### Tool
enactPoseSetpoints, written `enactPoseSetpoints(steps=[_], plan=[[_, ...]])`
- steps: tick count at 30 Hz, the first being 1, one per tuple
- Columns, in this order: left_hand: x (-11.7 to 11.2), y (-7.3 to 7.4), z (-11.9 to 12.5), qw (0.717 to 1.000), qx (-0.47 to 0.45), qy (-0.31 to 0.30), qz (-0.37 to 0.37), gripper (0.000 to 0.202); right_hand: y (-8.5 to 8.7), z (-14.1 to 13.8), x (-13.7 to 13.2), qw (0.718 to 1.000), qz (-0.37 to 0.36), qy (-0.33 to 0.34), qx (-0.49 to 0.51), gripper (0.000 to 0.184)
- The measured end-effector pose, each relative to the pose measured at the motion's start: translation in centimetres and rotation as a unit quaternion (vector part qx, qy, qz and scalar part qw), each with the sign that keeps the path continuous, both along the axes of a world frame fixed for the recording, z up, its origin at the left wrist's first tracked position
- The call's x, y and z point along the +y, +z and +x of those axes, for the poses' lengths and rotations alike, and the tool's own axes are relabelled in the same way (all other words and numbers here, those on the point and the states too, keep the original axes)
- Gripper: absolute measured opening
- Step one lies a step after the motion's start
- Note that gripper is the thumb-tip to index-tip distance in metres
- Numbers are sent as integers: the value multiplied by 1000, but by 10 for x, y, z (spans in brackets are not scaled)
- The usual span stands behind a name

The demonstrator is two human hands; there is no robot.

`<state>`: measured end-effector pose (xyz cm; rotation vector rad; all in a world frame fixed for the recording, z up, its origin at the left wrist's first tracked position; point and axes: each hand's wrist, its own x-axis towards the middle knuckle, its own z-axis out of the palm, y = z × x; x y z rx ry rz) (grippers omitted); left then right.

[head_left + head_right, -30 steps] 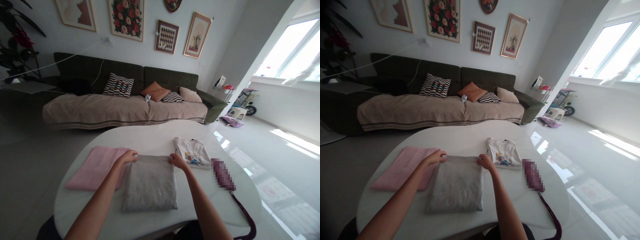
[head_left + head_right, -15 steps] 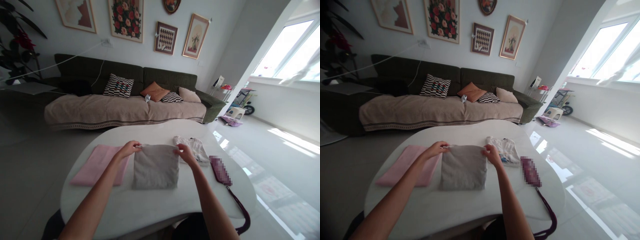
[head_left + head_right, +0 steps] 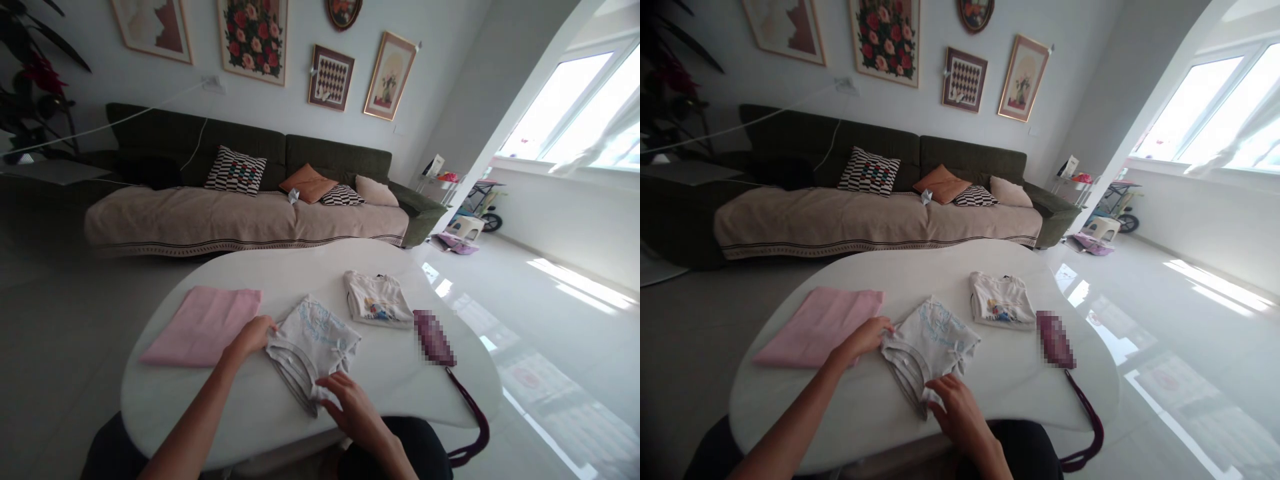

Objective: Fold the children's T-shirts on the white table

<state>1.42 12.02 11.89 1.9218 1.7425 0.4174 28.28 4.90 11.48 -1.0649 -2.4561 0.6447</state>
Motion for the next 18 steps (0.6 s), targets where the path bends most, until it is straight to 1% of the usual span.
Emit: enactPoseSetpoints(steps=[1, 3, 4, 6, 8, 9, 11, 13, 16, 18], plan=[[-3, -2, 10, 1000, 7, 7, 15, 33, -1, -1, 10, 1000, -1, -21, 15, 26], [-10, -7, 35, 999, 13, 10, 52, 37, -1, -1, 40, 996, 22, -85, 14, 28], [-14, -11, 48, 998, 26, 15, 62, 39, -2, -1, 57, 994, 31, -107, -2, 30], [-21, -21, 69, 995, 68, 35, 60, 44, -6, 0, 87, 990, 32, -128, -46, 33], [-25, -33, 79, 990, 115, 63, 42, 48, -15, 4, 104, 987, 22, -144, -72, 34], [-25, -39, 79, 988, 131, 72, 32, 49, -21, 6, 105, 985, 19, -154, -78, 35], [-20, -47, 73, 988, 135, 66, 22, 51, -33, 9, 96, 980, 16, -180, -88, 35], [-8, -51, 65, 990, 132, 53, 17, 52, -46, 9, 73, 972, 22, -212, -100, 36], [16, -51, 63, 993, 115, 29, 12, 51, -67, -9, 21, 956, 46, -258, -131, 38], [28, -51, 73, 995, 102, -1, 14, 51, -79, -32, -16, 951, 57, -266, -144, 41]])
